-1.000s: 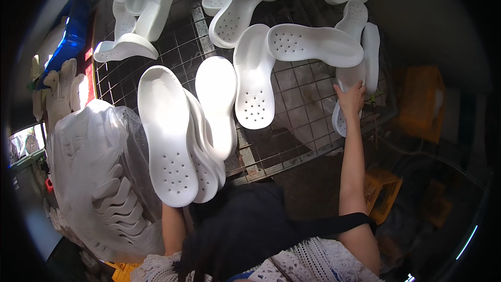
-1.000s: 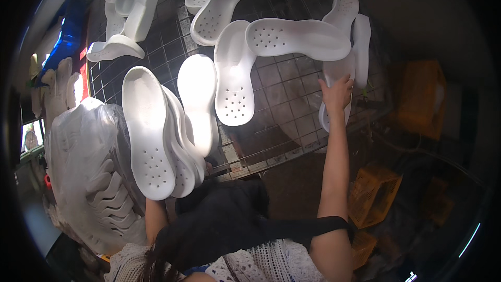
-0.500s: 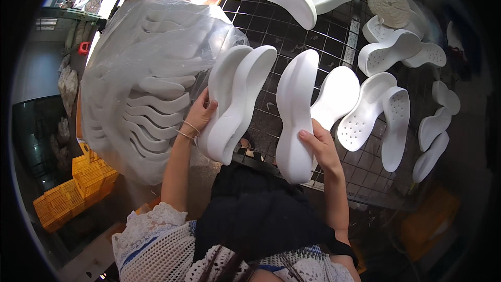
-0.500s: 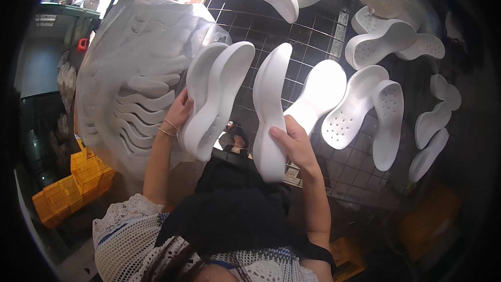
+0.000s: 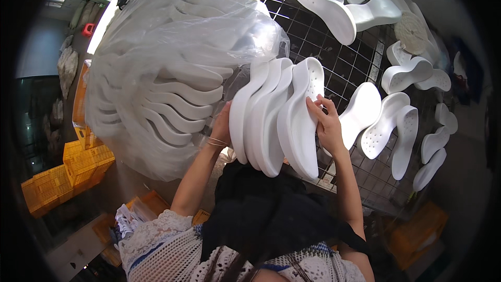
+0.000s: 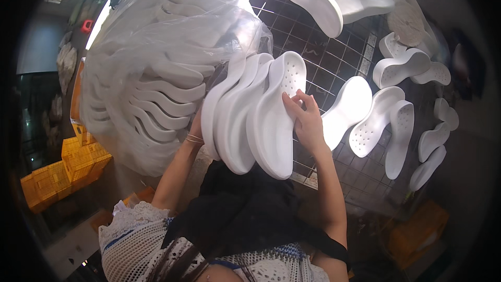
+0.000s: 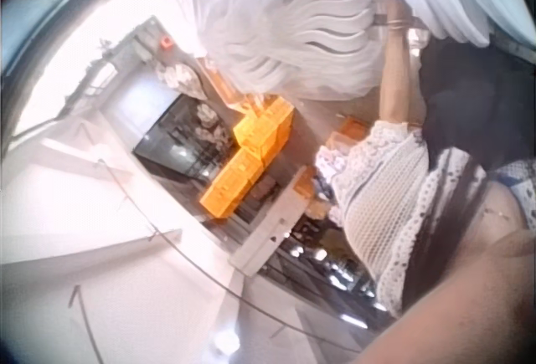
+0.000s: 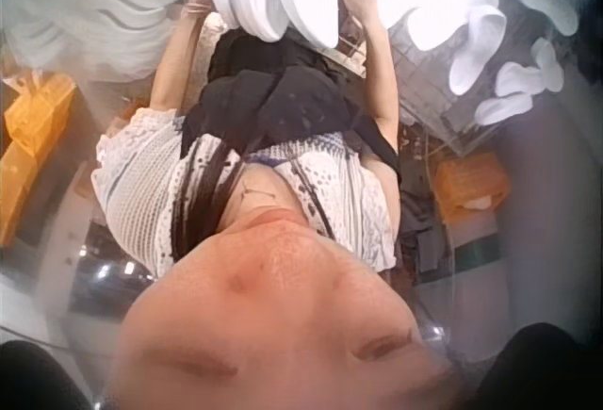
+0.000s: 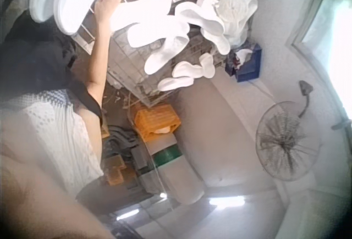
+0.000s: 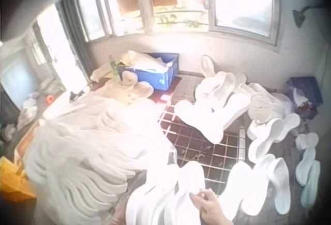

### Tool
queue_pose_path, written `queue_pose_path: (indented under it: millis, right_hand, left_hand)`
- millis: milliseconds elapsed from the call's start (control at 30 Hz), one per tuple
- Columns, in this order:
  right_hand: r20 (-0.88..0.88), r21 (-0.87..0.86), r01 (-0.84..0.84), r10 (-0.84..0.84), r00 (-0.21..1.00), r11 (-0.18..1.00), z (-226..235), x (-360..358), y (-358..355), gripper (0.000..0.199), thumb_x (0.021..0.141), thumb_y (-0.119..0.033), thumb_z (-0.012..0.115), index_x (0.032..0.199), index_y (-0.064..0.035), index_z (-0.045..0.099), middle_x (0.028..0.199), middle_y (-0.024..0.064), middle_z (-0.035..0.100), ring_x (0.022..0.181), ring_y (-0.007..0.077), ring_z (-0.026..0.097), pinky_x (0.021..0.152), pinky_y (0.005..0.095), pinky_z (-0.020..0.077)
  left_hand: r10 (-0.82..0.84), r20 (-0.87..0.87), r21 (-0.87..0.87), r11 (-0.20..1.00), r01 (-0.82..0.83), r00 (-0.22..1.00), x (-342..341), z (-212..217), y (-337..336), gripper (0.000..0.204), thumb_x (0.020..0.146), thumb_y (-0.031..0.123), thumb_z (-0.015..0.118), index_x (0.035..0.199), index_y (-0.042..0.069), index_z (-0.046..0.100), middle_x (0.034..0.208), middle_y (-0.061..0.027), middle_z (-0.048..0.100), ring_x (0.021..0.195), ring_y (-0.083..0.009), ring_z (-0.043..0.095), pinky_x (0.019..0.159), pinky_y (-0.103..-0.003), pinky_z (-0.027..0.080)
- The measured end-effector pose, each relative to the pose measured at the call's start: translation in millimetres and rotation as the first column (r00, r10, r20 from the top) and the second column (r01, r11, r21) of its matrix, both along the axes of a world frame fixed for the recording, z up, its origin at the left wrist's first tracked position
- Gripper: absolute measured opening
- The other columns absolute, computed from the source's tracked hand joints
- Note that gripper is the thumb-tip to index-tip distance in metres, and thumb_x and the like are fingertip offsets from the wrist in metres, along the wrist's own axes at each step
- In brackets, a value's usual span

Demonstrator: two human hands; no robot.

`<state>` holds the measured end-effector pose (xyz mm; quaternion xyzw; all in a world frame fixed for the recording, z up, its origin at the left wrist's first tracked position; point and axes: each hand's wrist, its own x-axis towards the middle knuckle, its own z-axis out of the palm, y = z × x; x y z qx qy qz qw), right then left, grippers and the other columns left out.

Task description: The person picks up white slipper soles from a pile on a wire rack, places them into a plastic bag, and stacks them. They repeatedly pick, align, and place the soles into the bag, occasionally adjusting the pile and the bag.

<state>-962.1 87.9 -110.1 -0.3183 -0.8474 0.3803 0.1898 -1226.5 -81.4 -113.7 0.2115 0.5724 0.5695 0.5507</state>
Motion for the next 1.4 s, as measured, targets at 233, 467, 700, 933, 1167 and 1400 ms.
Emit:
queue_pose_path:
  millis: [233,467,700,933,1167,1400]
  right_hand:
    - [0.086,-0.514,0.216,-0.201,0.976,0.830,31.7,16.1,-98.5,0.076,0.088,-0.034,0.060,0.145,0.0063,0.028,0.148,0.0283,0.031,0.139,0.0400,0.030,0.113,0.0431,0.0261]
    - [0.296,0.164,0.327,-0.363,0.883,0.931,14.1,-30.8,-109.1,0.107,0.052,-0.027,0.084,0.145,-0.0125,0.033,0.120,0.0202,0.051,0.105,0.0415,0.054,0.085,0.0487,0.0476]
    - [-0.079,-0.490,0.075,-0.130,0.988,0.869,147.9,17.6,-59.5,0.106,0.043,-0.024,0.081,0.136,0.0073,0.040,0.119,0.0159,0.055,0.112,0.0287,0.055,0.099,0.0400,0.0395]
    - [-0.311,-0.584,-0.278,0.106,0.944,0.763,171.8,-98.5,11.7,0.103,0.045,-0.025,0.081,0.137,0.0033,0.043,0.119,0.0161,0.059,0.111,0.0271,0.058,0.099,0.0361,0.0405]
    - [0.038,0.121,-0.184,0.181,0.983,0.976,216.0,-379.1,29.5,0.091,0.057,-0.045,0.076,0.129,0.0051,0.051,0.114,0.0241,0.061,0.102,0.0353,0.061,0.090,0.0411,0.0469]
    - [-0.006,0.078,-0.435,0.437,0.900,0.897,108.9,-477.6,51.2,0.077,0.066,-0.045,0.075,0.124,0.0008,0.055,0.114,0.0200,0.063,0.103,0.0320,0.061,0.091,0.0396,0.0475]
  left_hand:
    - [-0.121,0.405,-0.102,0.979,0.176,0.906,28.0,-24.6,-21.2,0.058,0.100,0.025,0.045,0.150,0.009,0.019,0.149,-0.0121,0.031,0.121,-0.0258,0.051,0.093,-0.041,0.050]
    - [-0.589,-0.767,-0.390,0.744,0.543,0.256,-13.3,66.2,14.2,0.065,0.080,0.028,0.073,0.136,0.008,0.048,0.143,-0.0214,0.040,0.134,-0.0404,0.038,0.110,-0.051,0.030]
    - [-0.586,-0.790,-0.417,0.730,-0.541,-0.181,-233.3,105.2,23.7,0.096,0.069,0.033,0.080,0.147,0.006,0.032,0.134,-0.0222,0.047,0.116,-0.0302,0.052,0.100,-0.044,0.040]
    - [-0.125,-0.502,-0.232,0.973,0.006,0.856,-254.3,277.1,67.7,0.034,0.091,0.010,0.055,0.122,-0.004,0.058,0.104,-0.0074,0.067,0.088,-0.0110,0.064,0.077,-0.022,0.051]
    - [0.048,-0.848,0.059,0.998,0.004,0.528,-243.4,287.7,64.9,0.031,0.085,0.010,0.061,0.111,-0.006,0.064,0.087,-0.0068,0.068,0.074,-0.0080,0.061,0.066,-0.024,0.050]
    - [0.096,-0.952,0.141,0.980,0.139,0.289,-215.6,257.4,82.5,0.032,0.075,0.003,0.059,0.107,-0.001,0.064,0.083,-0.0243,0.064,0.071,-0.0343,0.065,0.065,-0.038,0.051]
